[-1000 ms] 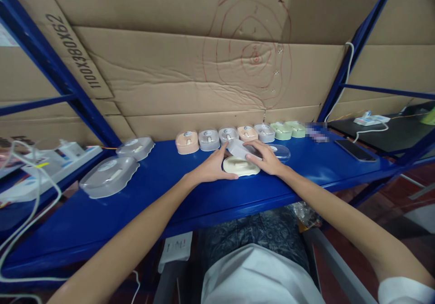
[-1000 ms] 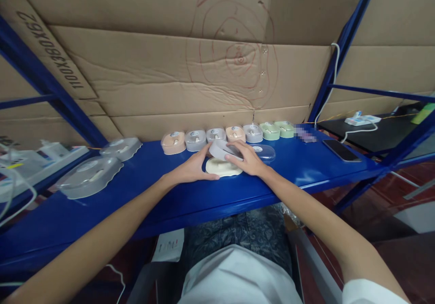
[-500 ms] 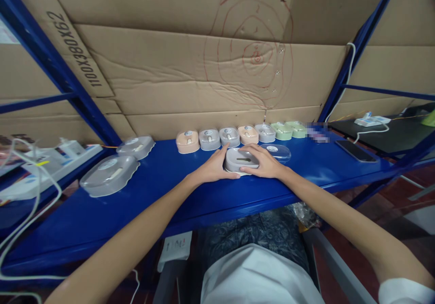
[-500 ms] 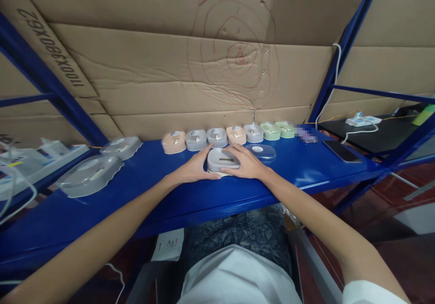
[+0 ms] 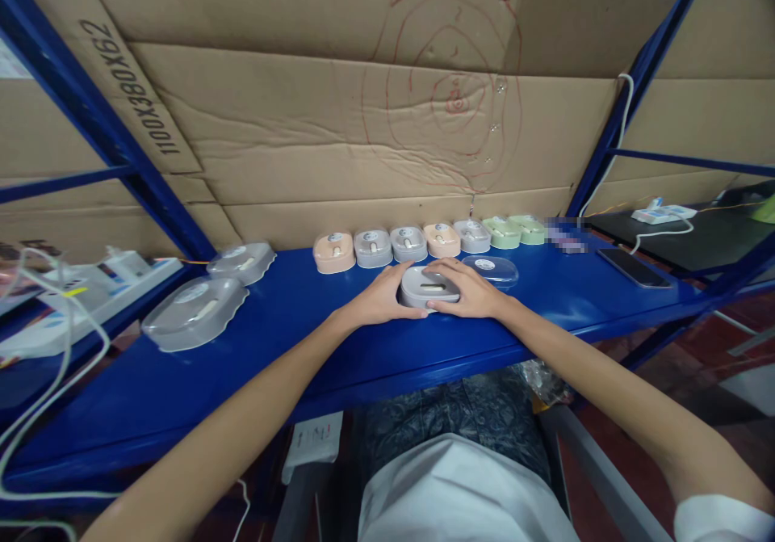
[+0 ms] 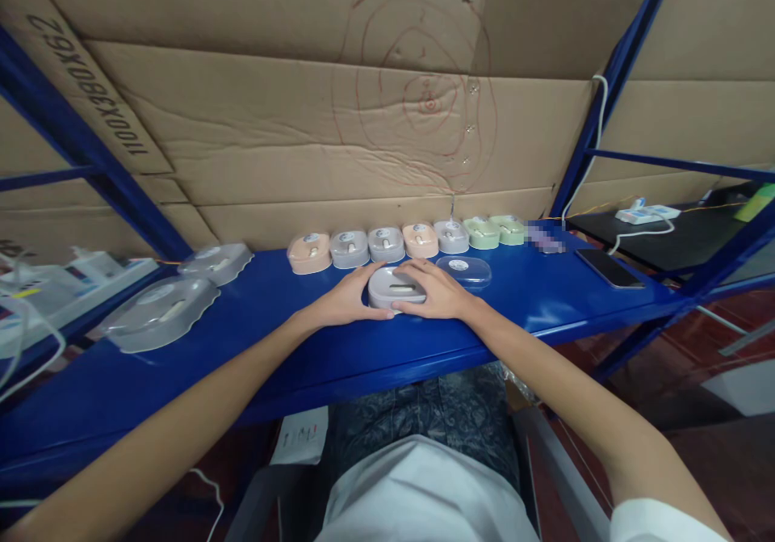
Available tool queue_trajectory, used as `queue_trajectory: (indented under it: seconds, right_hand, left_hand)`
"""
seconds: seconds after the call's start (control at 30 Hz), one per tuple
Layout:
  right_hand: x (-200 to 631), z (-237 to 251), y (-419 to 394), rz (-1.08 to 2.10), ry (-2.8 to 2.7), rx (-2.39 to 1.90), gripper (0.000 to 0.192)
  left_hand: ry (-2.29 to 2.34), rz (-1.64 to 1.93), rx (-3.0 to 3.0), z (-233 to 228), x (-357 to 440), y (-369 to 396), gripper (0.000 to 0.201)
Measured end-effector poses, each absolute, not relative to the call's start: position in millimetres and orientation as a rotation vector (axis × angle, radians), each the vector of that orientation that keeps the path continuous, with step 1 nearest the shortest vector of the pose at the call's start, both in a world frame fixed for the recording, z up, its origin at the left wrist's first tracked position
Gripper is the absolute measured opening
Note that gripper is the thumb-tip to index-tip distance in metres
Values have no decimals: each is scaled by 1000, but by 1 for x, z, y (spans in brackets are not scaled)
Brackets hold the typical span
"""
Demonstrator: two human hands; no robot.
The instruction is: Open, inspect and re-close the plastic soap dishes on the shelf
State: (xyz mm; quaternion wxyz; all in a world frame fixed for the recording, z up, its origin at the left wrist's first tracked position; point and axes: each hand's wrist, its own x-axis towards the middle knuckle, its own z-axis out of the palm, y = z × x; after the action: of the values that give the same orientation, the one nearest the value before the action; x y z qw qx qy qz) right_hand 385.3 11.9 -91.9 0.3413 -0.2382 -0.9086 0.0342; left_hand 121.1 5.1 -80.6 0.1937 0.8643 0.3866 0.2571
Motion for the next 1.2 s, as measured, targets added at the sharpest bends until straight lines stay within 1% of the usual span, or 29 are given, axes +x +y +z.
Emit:
queue_trajectory:
  seconds: [0.23,0.33,0.4,0.57,0.93,1.07,1.2]
  right_hand:
    - [385,-92,12,75,-2373,-624,58]
    - [385,-94,13,67,-2376,-612,57]
    - [385,-94,13,56,-2386,-604,58]
    - [385,-93,12,38,-2407,-628,61]
    - [384,-93,12,49,-2429,-637,63]
    - [391,-84,13,102,-2370,-652,65]
    - [415,-71,18,60,-2257,-786,57]
  left_hand:
    - [1060,726,2454,-80,122,5,104]
    - [1068,722,2447,-79,121,5,104]
    - [1070,713,2448,-79,121,5,103]
    - [1035,694,2471,-75,121,3,92]
    - [1019,691,2491,-74,120,4,86]
    - [1031,691,2480,-75,119,4,88]
    - [1059,679,2456,-76,119,4,94]
